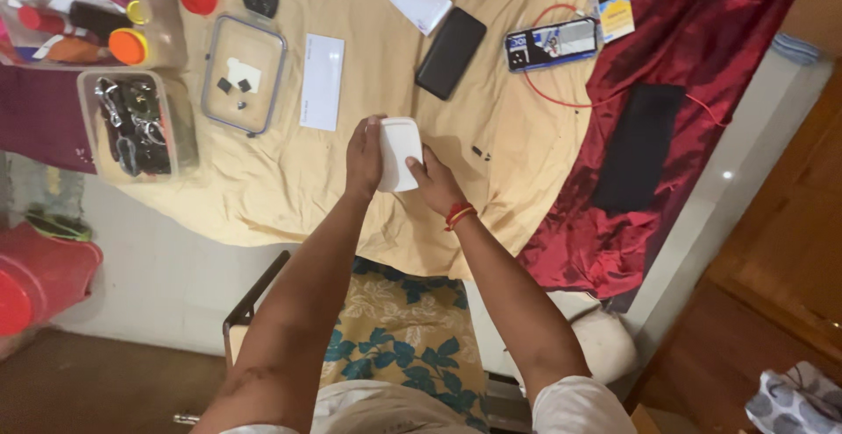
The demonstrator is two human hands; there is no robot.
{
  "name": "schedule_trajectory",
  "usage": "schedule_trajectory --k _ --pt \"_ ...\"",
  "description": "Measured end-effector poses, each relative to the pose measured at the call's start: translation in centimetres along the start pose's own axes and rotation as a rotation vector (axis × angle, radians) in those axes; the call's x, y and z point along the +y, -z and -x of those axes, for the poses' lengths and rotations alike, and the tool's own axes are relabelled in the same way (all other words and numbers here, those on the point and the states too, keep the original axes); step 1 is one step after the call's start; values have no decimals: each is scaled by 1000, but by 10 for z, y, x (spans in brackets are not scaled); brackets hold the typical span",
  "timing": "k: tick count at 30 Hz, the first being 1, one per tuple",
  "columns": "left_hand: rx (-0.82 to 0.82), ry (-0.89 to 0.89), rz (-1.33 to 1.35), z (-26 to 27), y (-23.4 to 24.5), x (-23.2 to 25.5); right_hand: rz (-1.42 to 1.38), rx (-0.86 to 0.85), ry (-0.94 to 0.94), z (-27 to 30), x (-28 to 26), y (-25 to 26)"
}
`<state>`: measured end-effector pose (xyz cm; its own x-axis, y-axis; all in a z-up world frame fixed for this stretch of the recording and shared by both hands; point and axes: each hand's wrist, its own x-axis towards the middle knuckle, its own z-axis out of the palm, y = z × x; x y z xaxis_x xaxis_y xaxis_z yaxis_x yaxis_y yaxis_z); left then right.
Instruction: The person organizes various items on a bed and a shelf. They handle a white container, a blue cloth, a black pouch, and a clear organizer filled with small bottles, moving them between the bed and a wooden shelf.
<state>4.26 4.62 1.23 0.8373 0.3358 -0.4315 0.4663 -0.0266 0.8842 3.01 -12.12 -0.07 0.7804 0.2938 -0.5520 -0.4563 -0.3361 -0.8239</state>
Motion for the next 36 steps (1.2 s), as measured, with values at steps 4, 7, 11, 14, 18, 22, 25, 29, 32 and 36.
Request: schedule_trajectory --k 4,7,11,14,18,22,25,29,32,36 --pt "11 116 -37 -4 16 -8 91 44 -52 -16 -6 -11" --pt "45 86 -25 -11 35 -19 255 26 28 -47 2 -19" --pt "75 130 6 -18 65 -30 373 188 261 -131 6 -6" --pt "70 145 48 -24 89 -40 751 376 423 -206 -9 20" --pt "102 140 -3 -31 123 -59 1170 564 438 -280 -32 41" --pt "131 162 -32 -36 152 -84 681 376 144 -290 -45 37" --pt "138 227 25 -39 163 -100 468 412 128 -273 -36 23" --pt "182 232 107 -40 175 -110 208 426 448 -237 -1 -24" --pt "185 247 72 -36 186 -107 13 347 52 -209 14 -93" --pt "197 216 106 -36 199 -105 232 393 159 -194 7 -167"
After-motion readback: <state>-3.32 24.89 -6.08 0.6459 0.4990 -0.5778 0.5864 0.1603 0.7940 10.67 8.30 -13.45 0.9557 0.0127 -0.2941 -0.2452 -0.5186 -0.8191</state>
